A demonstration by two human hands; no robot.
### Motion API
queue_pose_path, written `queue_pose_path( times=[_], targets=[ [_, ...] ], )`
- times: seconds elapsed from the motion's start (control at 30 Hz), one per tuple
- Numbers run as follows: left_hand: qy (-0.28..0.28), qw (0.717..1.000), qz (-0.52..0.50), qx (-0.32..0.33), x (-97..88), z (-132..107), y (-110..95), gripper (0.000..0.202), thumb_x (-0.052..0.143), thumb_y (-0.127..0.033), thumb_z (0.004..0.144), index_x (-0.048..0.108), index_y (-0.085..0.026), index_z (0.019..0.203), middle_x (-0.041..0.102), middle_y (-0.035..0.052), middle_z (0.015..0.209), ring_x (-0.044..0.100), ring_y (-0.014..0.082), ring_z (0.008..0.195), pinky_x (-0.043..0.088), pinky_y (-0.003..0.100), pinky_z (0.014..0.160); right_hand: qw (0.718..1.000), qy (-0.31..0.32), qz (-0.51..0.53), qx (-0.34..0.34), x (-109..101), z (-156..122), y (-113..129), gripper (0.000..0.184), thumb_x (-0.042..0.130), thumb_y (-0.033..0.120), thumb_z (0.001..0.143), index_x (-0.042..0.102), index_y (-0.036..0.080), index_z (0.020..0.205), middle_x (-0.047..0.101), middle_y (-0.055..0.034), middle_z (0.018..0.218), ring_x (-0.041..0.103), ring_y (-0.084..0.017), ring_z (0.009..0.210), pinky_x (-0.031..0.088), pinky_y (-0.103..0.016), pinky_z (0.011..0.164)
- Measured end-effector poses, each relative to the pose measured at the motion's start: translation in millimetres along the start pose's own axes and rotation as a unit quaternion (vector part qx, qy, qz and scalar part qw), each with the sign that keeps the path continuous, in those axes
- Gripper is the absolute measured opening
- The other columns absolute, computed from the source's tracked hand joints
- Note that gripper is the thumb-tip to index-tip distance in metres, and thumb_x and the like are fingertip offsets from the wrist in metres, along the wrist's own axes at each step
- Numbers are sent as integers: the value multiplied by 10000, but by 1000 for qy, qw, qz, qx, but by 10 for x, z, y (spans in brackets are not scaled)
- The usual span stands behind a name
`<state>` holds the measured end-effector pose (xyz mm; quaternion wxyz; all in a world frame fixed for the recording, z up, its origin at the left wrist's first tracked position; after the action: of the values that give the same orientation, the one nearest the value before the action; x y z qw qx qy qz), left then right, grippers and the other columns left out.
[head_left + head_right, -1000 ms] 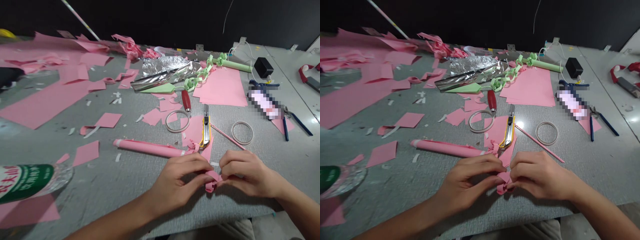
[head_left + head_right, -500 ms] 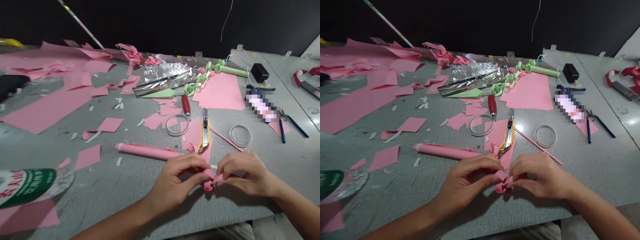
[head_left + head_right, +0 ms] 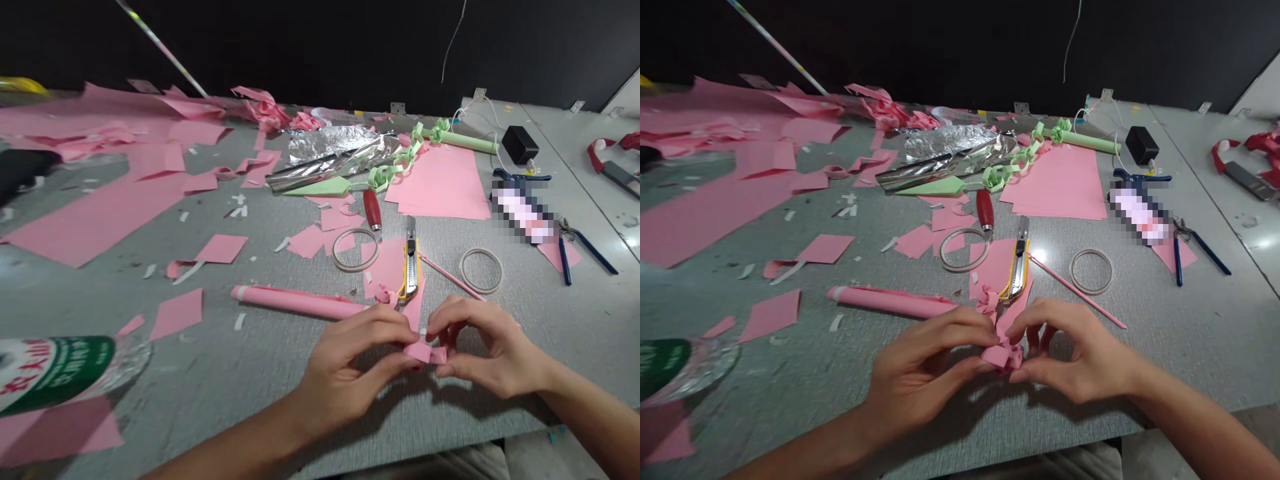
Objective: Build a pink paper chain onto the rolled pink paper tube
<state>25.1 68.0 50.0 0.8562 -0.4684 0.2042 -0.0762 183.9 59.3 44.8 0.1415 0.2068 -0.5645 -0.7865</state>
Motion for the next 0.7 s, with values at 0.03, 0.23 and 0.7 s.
queue_pose_path(
  times=[0.03, 0.23, 0.7],
  targets=[
    [-2, 1000, 10, 16, -6, -3, -28, 96, 781, -168, 986, 773, -221, 1065, 797, 35, 921, 761, 164, 826, 625, 270, 777, 1000, 14, 8, 18, 26, 12, -30, 255, 838, 324, 971, 746, 185, 1165, 769, -75, 1072, 695, -153, 858, 598, -272, 736],
    [6, 999, 23, 35, 17, 16, -53, 103, 775, -156, 987, 779, -221, 1066, 805, 31, 914, 760, 157, 797, 631, 253, 763, 993, 46, 68, 82, 49, 44, -148, 202, 881, 364, 930, 828, 178, 989, 732, -58, 1008, 649, -145, 846, 524, -268, 725],
    [61, 998, 13, 18, 71, 66, -60, 60, 812, -172, 960, 768, -191, 997, 757, 23, 842, 714, 141, 722, 589, 244, 704, 980, 29, 85, 175, 12, -42, -329, 409, 912, 280, 891, 776, 208, 1270, 761, -67, 1114, 704, -133, 817, 588, -250, 701]
  ],
)
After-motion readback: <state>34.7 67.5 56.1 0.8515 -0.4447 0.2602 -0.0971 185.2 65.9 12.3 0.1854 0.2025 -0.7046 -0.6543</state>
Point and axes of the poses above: each hand's wrist, its own z-axis towards the middle knuckle, its own x-axis out of the palm, y = z × x, the point moved 9 cm from there along z, towards the middle knuckle
